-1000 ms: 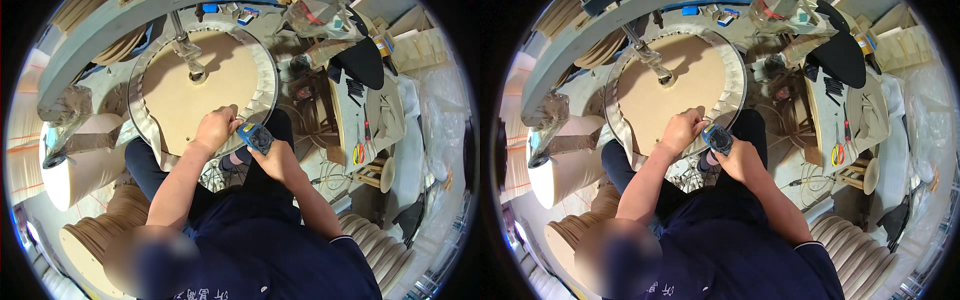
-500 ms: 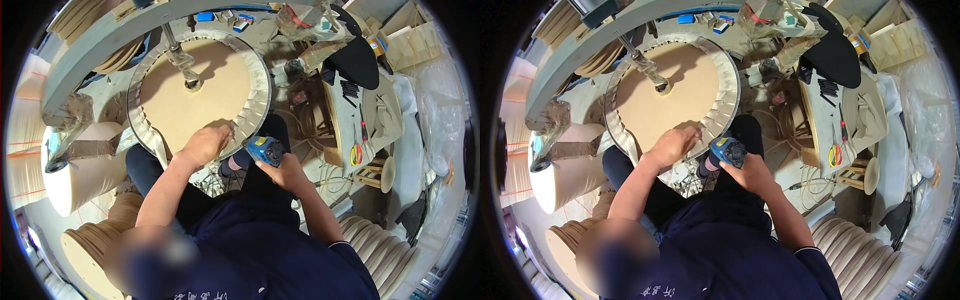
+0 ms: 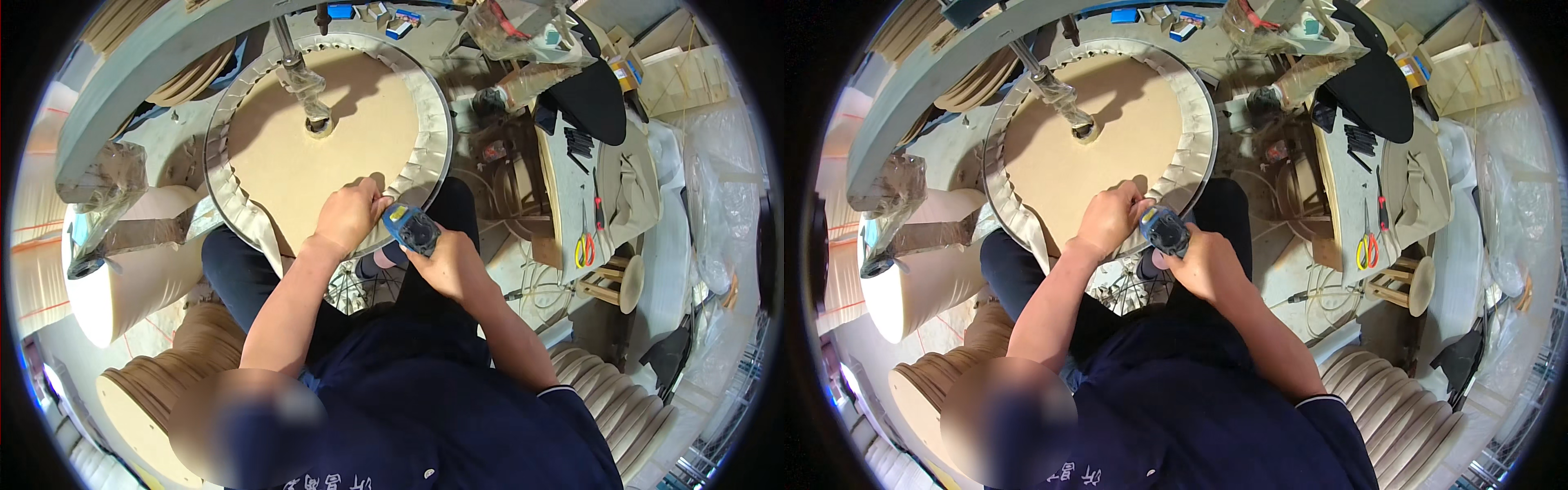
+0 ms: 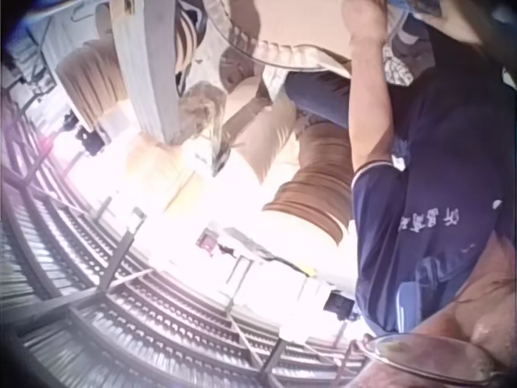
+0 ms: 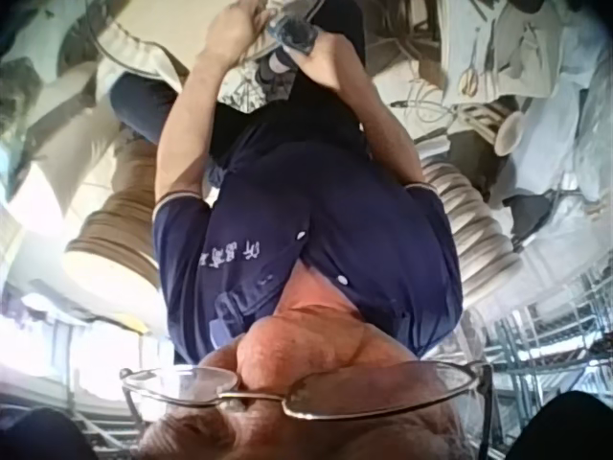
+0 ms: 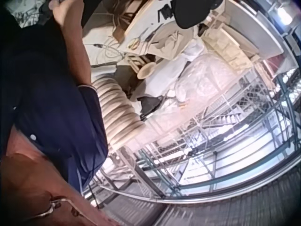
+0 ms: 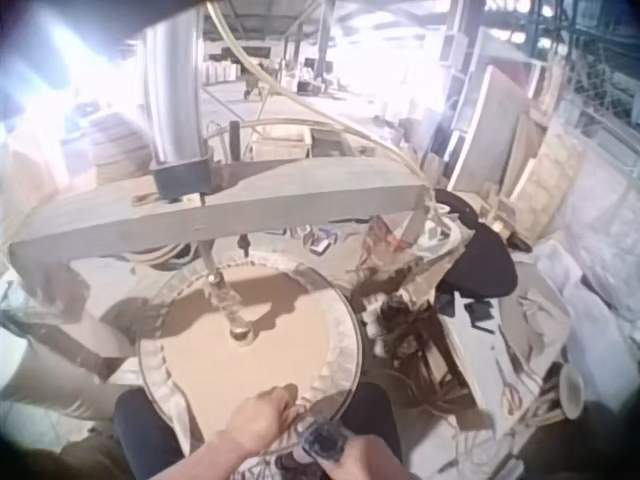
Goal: Upholster wooden stool seats by stapling fabric covers to the bases using an air tool.
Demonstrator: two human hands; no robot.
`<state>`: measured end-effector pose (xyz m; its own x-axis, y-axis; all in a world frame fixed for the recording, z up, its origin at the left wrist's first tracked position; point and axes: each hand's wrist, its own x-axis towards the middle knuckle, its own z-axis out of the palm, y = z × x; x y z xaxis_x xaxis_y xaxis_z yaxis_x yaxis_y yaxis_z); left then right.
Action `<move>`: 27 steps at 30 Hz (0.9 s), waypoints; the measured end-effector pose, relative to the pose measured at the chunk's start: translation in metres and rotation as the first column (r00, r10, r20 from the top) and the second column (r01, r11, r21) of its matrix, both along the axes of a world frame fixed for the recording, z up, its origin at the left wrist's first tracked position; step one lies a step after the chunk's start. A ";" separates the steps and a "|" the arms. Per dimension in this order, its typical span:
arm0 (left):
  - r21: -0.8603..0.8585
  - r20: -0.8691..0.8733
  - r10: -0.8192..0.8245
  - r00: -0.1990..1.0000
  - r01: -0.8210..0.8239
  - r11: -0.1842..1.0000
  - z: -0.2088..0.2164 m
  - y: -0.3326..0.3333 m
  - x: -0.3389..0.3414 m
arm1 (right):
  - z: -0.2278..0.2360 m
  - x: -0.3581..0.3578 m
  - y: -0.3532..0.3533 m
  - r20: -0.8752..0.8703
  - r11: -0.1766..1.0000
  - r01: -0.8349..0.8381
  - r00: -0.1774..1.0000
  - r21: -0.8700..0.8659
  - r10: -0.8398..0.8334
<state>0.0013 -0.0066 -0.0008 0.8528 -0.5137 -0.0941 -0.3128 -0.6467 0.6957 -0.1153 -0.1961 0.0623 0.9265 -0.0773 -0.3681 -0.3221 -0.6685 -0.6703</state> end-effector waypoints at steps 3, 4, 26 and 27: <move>0.020 -0.027 0.054 0.998 -0.054 0.998 0.000 -0.009 -0.005 | 0.001 -0.003 -0.004 0.064 1.000 0.007 0.998 0.004 -0.007; 0.014 -0.013 0.052 0.999 -0.052 0.999 0.002 -0.009 -0.006 | 0.002 -0.004 -0.009 0.085 0.998 0.027 0.996 0.063 -0.032; 0.042 -0.074 -0.082 0.994 0.085 0.995 0.007 0.014 0.006 | 0.001 -0.012 -0.003 0.009 0.995 0.025 1.000 0.096 -0.026; 0.040 -0.077 -0.084 0.994 0.087 0.995 0.006 0.012 0.006 | 0.000 -0.009 -0.002 0.007 0.995 0.027 1.000 0.095 -0.027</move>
<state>0.0073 0.0057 0.0047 0.7957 -0.5784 -0.1798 -0.3164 -0.6501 0.6908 -0.1247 -0.1985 0.0626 0.9276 -0.0674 -0.3676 -0.3335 -0.5930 -0.7329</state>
